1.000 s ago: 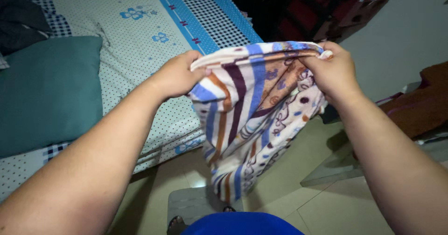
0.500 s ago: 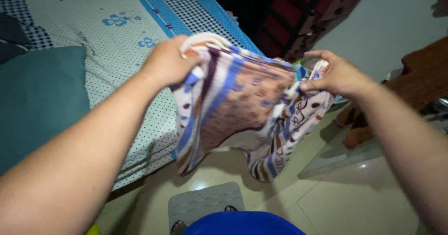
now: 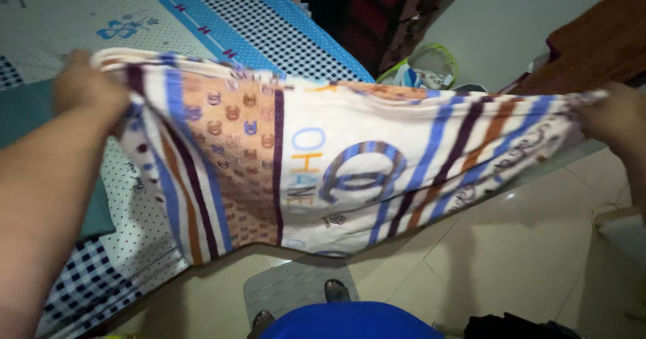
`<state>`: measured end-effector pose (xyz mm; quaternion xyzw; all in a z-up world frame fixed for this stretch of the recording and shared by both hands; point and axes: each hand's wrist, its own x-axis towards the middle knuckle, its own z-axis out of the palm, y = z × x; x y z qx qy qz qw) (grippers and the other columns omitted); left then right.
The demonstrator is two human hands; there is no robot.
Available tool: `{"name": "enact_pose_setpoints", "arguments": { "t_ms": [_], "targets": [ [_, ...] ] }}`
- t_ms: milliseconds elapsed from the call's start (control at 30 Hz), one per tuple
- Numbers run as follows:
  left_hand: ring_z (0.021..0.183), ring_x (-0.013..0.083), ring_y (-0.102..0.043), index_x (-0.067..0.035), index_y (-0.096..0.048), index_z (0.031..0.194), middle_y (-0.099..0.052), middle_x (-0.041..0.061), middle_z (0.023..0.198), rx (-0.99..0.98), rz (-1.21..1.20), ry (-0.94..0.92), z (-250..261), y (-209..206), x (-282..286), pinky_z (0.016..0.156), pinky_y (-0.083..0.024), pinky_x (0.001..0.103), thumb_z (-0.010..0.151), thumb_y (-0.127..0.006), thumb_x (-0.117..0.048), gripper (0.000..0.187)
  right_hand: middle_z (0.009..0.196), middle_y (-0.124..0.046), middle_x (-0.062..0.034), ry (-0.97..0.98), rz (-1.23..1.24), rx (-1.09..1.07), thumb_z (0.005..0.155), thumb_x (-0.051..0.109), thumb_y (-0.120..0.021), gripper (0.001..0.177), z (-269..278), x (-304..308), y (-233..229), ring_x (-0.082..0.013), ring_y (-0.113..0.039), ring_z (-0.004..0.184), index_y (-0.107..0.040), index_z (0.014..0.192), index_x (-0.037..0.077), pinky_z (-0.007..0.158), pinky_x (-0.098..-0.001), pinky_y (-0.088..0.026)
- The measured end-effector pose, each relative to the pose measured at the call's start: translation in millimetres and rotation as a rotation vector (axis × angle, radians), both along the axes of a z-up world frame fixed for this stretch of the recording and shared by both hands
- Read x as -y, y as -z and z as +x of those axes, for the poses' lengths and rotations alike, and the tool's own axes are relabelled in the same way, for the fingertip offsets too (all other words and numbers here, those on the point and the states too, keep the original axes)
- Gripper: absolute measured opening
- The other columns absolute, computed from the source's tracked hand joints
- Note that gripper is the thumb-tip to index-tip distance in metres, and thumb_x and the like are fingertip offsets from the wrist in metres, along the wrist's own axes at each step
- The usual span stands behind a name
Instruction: The person picks up and folds a towel, then places it on a bed next to a pillow and other textiles, before picking up a pair of underwear and folding them on the bed.
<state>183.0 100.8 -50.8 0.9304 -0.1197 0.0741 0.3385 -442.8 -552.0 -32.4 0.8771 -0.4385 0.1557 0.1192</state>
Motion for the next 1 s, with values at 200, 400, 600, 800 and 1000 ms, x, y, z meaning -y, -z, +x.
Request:
{"name": "enact_pose_setpoints", "arguments": {
  "t_ms": [200, 400, 600, 800, 1000],
  "targets": [
    [0.104, 0.045, -0.064, -0.002, -0.061, 0.129, -0.066, 0.028, 0.116, 0.094, -0.138, -0.094, 38.2, 40.1, -33.6, 0.086, -0.051, 0.052, 0.087, -0.068, -0.015, 0.045, 0.094, -0.067, -0.016, 0.071, 0.254, 0.793, 0.099, 0.032, -0.073, 0.04, -96.9, 22.2, 38.1, -0.0346, -0.069, 0.079, -0.059, 0.117, -0.001, 0.058, -0.0473, -0.056],
    [0.091, 0.0372, -0.068, -0.002, -0.066, 0.125, -0.072, 0.025, 0.109, -0.152, -0.154, 0.023, 57.5, 58.3, -19.6, 0.079, -0.054, 0.048, 0.09, -0.064, -0.018, 0.038, 0.096, -0.071, -0.0342, 0.323, 0.06, 0.163, 0.116, 0.046, -0.068, 0.063, -114.7, -7.4, 16.9, -0.0439, -0.072, 0.089, -0.066, 0.112, -0.016, 0.074, -0.0513, -0.057],
    [0.078, 0.0294, -0.072, -0.002, -0.071, 0.121, -0.078, 0.021, 0.102, -0.625, -0.007, 0.478, 21.2, 29.8, 18.7, 0.072, -0.058, 0.044, 0.094, -0.059, -0.021, 0.035, 0.117, -0.072, -0.0242, 0.285, 1.034, 0.513, 0.109, 0.047, -0.052, 0.059, -12.4, -87.1, -25.6, -0.0347, -0.068, 0.107, -0.062, 0.132, -0.007, 0.099, -0.0487, -0.052],
    [0.081, 0.0307, -0.073, 0.0, -0.072, 0.115, -0.077, 0.021, 0.1, -1.079, 0.15, 0.628, -57.9, -18.1, 66.1, 0.077, -0.059, 0.046, 0.087, -0.07, -0.028, 0.04, 0.129, -0.071, -0.0161, -0.238, 1.629, 0.589, 0.094, 0.018, -0.061, 0.045, 107.0, -172.5, -42.1, -0.0282, -0.068, 0.117, -0.059, 0.134, -0.002, 0.106, -0.0449, -0.05],
    [0.095, 0.0231, -0.074, -0.002, -0.066, 0.116, -0.074, 0.011, 0.106, -1.168, -0.757, 0.914, -107.5, -60.8, 103.7, 0.088, -0.062, 0.039, 0.085, -0.074, -0.011, 0.033, 0.123, -0.071, -0.0176, -0.504, 1.655, 0.944, 0.098, 0.008, -0.061, 0.029, 201.5, -224.1, -68.7, -0.0309, -0.07, 0.114, -0.062, 0.126, 0.001, 0.104, -0.0493, -0.055]
  ]
}}
